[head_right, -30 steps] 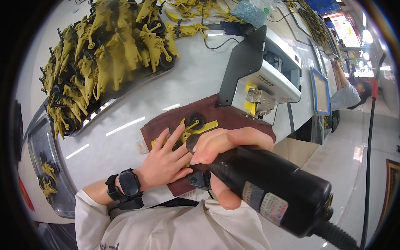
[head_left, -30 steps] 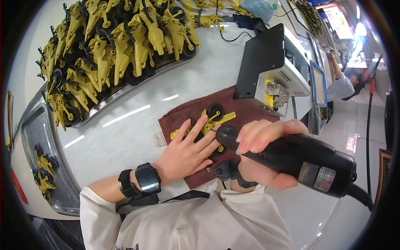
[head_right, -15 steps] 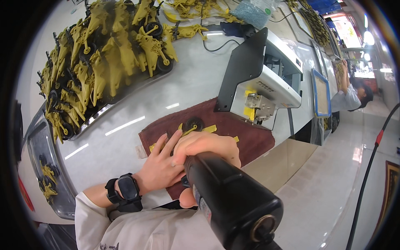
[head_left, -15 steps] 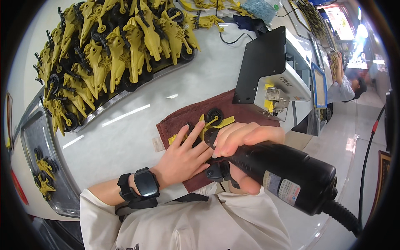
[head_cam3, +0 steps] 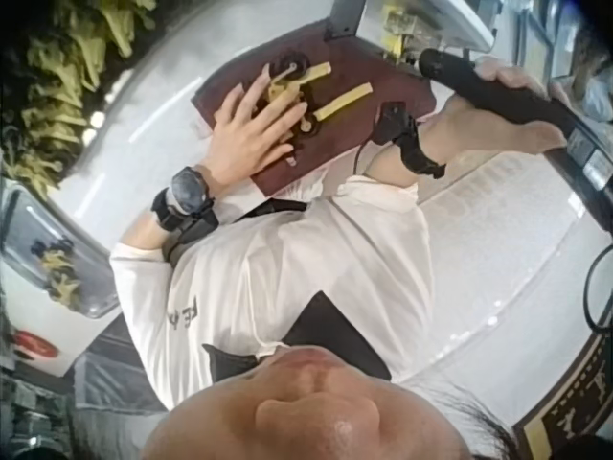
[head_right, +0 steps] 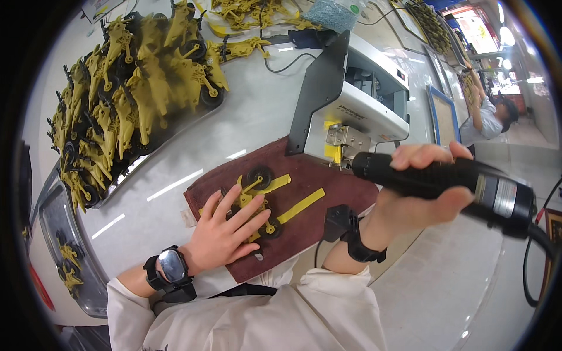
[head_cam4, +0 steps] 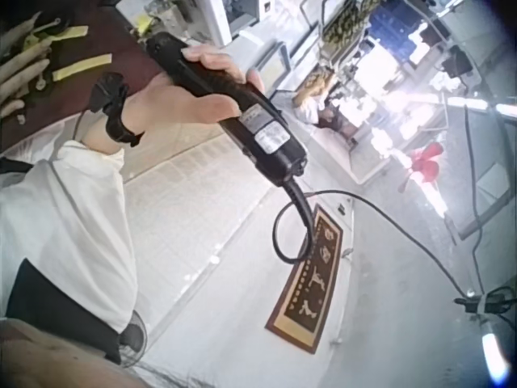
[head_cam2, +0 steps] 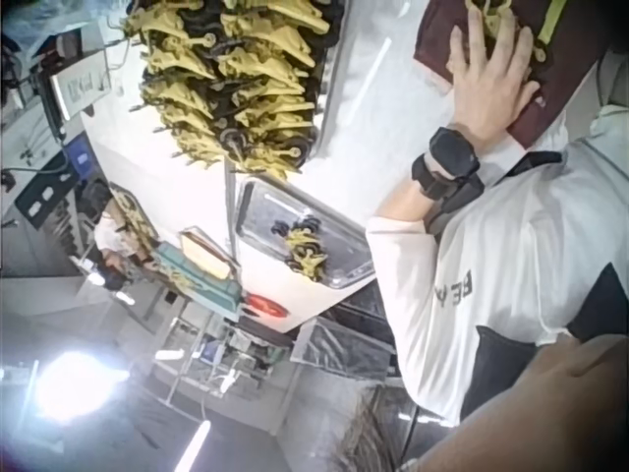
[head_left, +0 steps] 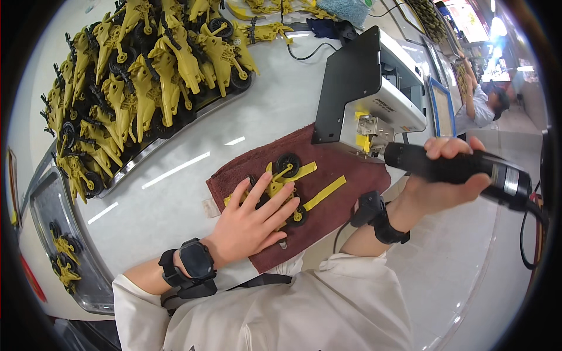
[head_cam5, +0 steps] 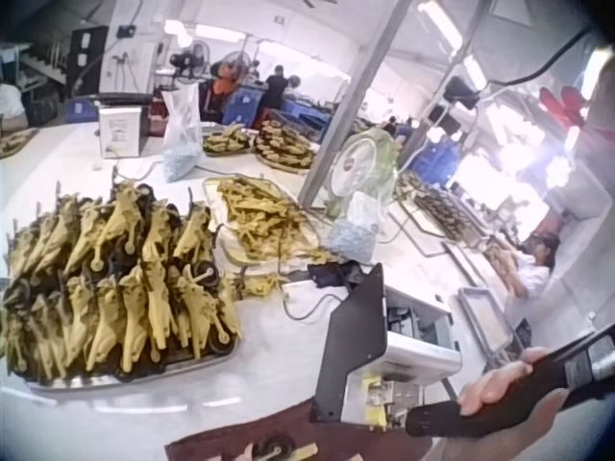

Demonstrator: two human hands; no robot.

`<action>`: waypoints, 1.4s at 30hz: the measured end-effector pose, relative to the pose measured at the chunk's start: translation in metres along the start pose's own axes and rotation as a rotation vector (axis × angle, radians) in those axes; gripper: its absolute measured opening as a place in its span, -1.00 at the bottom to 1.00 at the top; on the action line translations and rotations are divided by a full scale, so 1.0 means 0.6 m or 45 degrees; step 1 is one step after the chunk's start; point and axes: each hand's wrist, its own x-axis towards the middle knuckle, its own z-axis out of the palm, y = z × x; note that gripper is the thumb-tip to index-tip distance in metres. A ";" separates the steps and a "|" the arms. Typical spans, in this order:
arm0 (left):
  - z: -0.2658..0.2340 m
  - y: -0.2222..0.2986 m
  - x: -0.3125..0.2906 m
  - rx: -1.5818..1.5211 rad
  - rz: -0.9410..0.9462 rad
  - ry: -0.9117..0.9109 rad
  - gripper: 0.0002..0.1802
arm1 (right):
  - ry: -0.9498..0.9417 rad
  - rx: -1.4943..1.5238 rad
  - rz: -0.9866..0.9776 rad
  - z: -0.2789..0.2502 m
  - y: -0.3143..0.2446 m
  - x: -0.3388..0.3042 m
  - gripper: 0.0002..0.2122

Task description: Assembling small yellow toy motorcycles using an electric screwdriver at a factory workstation.

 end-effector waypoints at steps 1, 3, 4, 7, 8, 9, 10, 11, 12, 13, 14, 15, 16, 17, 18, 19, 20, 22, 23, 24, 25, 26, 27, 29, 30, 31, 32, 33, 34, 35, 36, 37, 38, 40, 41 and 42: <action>-0.002 0.002 0.001 -0.003 0.014 0.011 -0.30 | -0.059 0.016 0.064 -0.006 -0.011 -0.007 -0.33; -0.003 -0.004 -0.004 0.013 -0.009 0.020 -0.30 | -0.175 0.177 0.136 -0.014 -0.006 -0.051 -0.29; -0.006 -0.001 -0.002 0.005 0.007 0.013 -0.31 | -0.281 0.313 0.195 -0.017 -0.014 -0.068 -0.25; -0.010 0.003 0.005 0.002 0.026 0.018 -0.33 | -0.164 0.264 -0.078 -0.010 -0.040 -0.068 -0.21; -0.012 0.003 0.006 0.010 0.031 0.038 -0.33 | -0.079 0.266 -0.157 -0.004 -0.045 -0.050 -0.20; -0.012 0.003 0.002 0.009 0.027 0.037 -0.33 | 0.010 0.115 -0.238 -0.008 -0.043 -0.032 -0.21; -0.010 0.002 0.001 0.008 0.028 0.032 -0.33 | 0.067 -0.006 -0.299 -0.002 -0.036 -0.011 -0.22; -0.008 0.000 0.000 0.004 0.032 0.027 -0.33 | 0.100 -0.042 -0.277 0.002 -0.022 0.006 -0.23; -0.006 -0.001 0.001 0.001 0.035 0.034 -0.33 | 0.133 -0.079 -0.256 0.005 -0.012 0.019 -0.24; -0.006 -0.002 -0.002 0.002 0.034 0.025 -0.33 | 0.089 -0.181 -0.154 0.016 -0.007 0.015 -0.25; -0.005 -0.003 -0.005 0.002 0.031 0.014 -0.33 | 0.033 -0.099 -0.041 0.015 0.006 0.012 -0.27; -0.006 -0.004 -0.006 0.005 0.021 0.016 -0.33 | -0.005 -0.092 -0.012 0.019 0.007 0.009 -0.28; -0.007 -0.004 -0.005 0.004 0.025 0.025 -0.33 | -0.040 -0.095 0.008 0.020 0.000 0.004 -0.29; -0.008 -0.004 -0.004 0.004 0.026 0.034 -0.33 | -0.042 -0.097 0.006 0.017 -0.008 -0.004 -0.29; -0.009 -0.003 -0.003 0.003 0.025 0.036 -0.33 | -0.242 0.083 0.133 0.011 -0.020 -0.016 -0.28; -0.010 -0.003 -0.002 0.008 0.029 0.037 -0.33 | -0.445 0.278 0.261 0.010 -0.026 -0.026 -0.28; -0.009 -0.001 -0.001 0.000 0.045 0.032 -0.33 | -0.473 0.309 0.259 0.019 -0.031 -0.044 -0.23; -0.007 -0.002 -0.002 -0.004 0.036 0.033 -0.33 | -0.482 0.466 0.207 0.043 -0.016 -0.075 -0.19; -0.006 -0.002 -0.001 -0.007 0.036 0.039 -0.33 | -0.459 0.478 0.183 0.057 -0.012 -0.087 -0.19; -0.005 -0.002 -0.001 -0.008 0.038 0.038 -0.33 | -0.548 0.572 0.171 0.065 -0.002 -0.091 -0.22; -0.005 -0.002 -0.002 -0.008 0.037 0.032 -0.33 | -0.575 0.599 0.167 0.075 0.006 -0.097 -0.22; -0.005 -0.004 -0.002 -0.009 0.036 0.026 -0.33 | -0.602 0.624 0.162 0.081 0.012 -0.102 -0.22; -0.005 -0.005 -0.002 -0.008 0.033 0.028 -0.33 | -0.631 0.586 0.158 0.083 0.016 -0.103 -0.21; -0.006 -0.004 -0.003 -0.013 0.039 0.031 -0.34 | -0.601 0.455 0.156 0.095 0.016 -0.109 -0.24; -0.007 -0.004 -0.004 -0.014 0.031 0.032 -0.34 | -0.566 0.318 0.148 0.100 0.015 -0.110 -0.25; -0.006 -0.004 -0.003 -0.018 0.035 0.043 -0.34 | -0.564 0.310 0.166 0.101 0.014 -0.111 -0.25; -0.006 -0.004 -0.003 -0.022 0.039 0.053 -0.34 | -0.567 0.308 0.169 0.101 0.016 -0.112 -0.25; -0.006 -0.004 -0.003 -0.026 0.037 0.053 -0.34 | -0.559 0.319 0.179 0.101 0.018 -0.113 -0.25; -0.006 -0.004 -0.003 -0.027 0.039 0.048 -0.34 | -0.551 0.332 0.188 0.100 0.020 -0.114 -0.25; -0.007 -0.005 -0.003 -0.028 0.042 0.043 -0.34 | -0.553 0.331 0.191 0.100 0.021 -0.113 -0.25; -0.007 -0.005 -0.002 -0.031 0.040 0.042 -0.34 | -0.586 0.305 0.224 0.099 0.023 -0.112 -0.25; -0.008 -0.005 -0.001 -0.029 0.038 0.035 -0.33 | -0.620 0.282 0.259 0.099 0.026 -0.112 -0.25; -0.008 -0.005 -0.001 -0.027 0.036 0.027 -0.33 | -0.654 0.267 0.326 0.101 0.031 -0.111 -0.25; -0.006 -0.006 -0.001 -0.021 0.027 0.023 -0.34 | -0.625 0.219 0.321 0.111 0.035 -0.113 -0.26; -0.005 -0.005 0.000 -0.011 0.021 0.022 -0.34 | -0.624 0.218 0.318 0.110 0.037 -0.112 -0.26; -0.005 -0.004 0.000 -0.010 0.023 0.022 -0.34 | -0.640 0.267 0.312 0.106 0.042 -0.111 -0.28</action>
